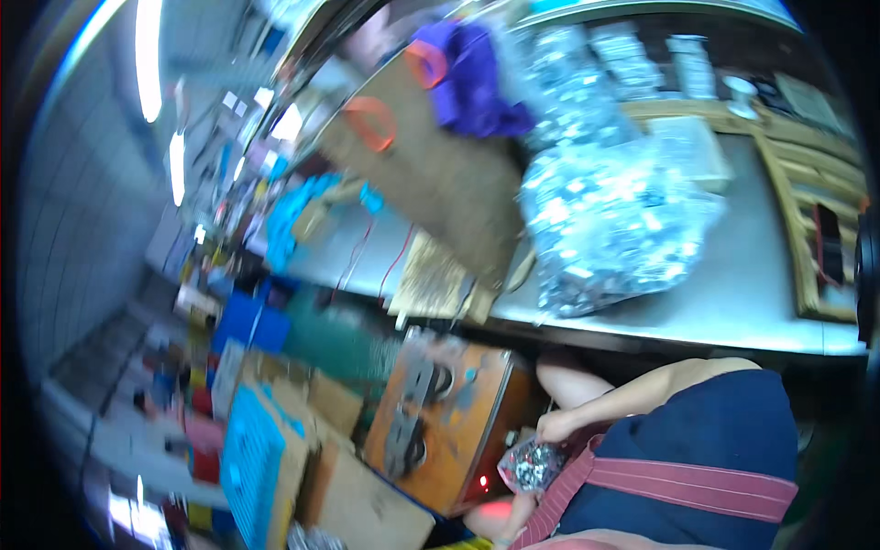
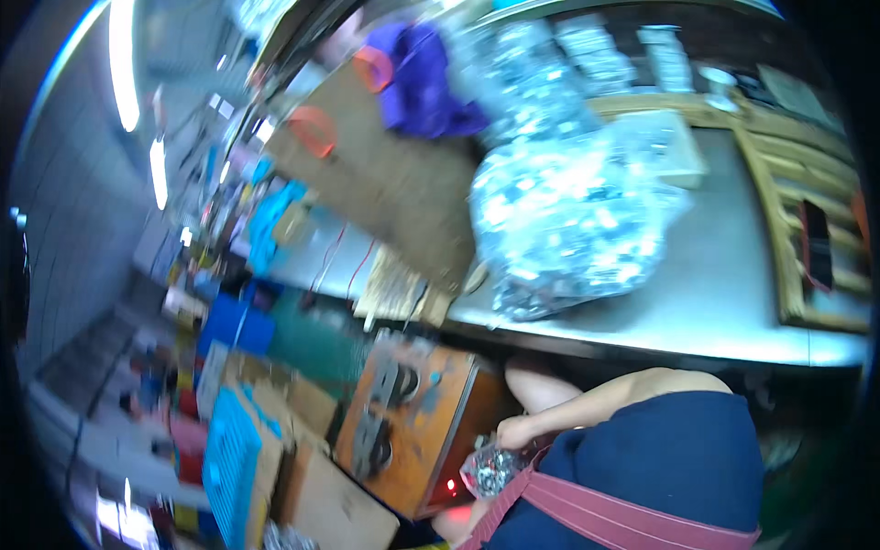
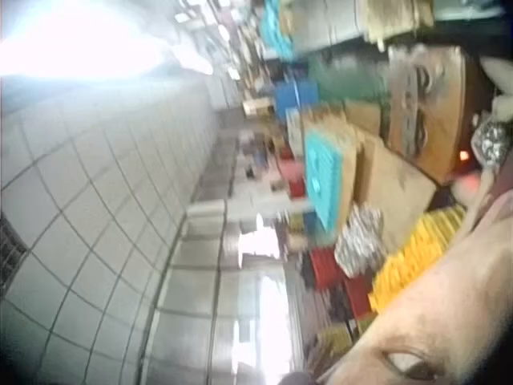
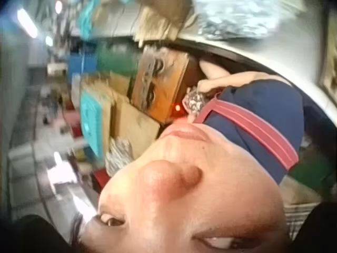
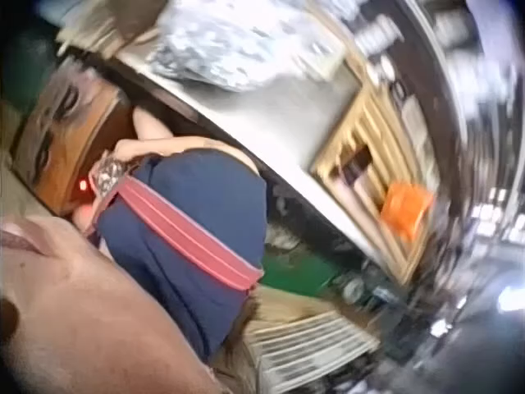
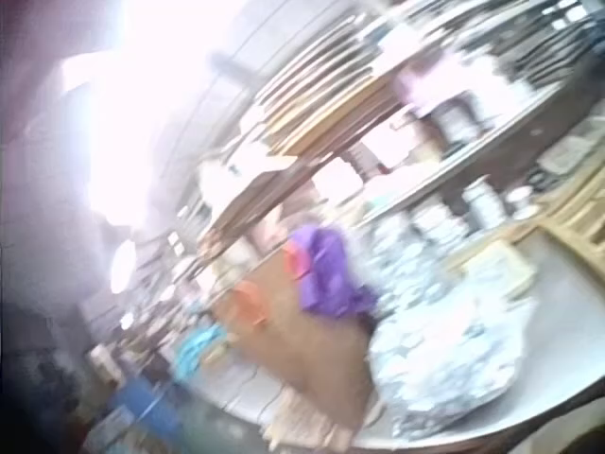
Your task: Assembling small metal components into a fixture on a workshop bench.
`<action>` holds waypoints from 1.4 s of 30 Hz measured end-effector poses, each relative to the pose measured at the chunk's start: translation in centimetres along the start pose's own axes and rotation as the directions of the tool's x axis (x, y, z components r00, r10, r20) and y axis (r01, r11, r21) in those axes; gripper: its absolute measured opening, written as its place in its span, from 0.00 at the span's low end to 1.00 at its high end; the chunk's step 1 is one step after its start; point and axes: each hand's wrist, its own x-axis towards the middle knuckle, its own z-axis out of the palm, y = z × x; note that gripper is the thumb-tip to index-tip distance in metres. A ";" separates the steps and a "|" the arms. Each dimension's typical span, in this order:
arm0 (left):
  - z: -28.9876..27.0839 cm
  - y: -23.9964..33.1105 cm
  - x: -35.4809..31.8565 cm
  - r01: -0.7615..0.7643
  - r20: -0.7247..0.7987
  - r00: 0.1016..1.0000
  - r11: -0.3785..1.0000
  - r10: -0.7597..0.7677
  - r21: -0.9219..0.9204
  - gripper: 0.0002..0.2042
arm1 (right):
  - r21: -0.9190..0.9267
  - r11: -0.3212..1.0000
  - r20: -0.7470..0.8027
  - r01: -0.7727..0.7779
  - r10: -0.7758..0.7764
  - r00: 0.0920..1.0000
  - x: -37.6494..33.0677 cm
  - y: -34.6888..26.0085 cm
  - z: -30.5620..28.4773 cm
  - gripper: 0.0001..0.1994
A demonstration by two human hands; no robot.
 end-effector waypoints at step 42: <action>1.6 48.8 -49.0 -0.479 0.079 -0.522 0.215 -0.849 -0.851 0.10 | 0.475 0.875 0.631 0.092 -0.411 0.658 1.7 -16.7 18.0 0.16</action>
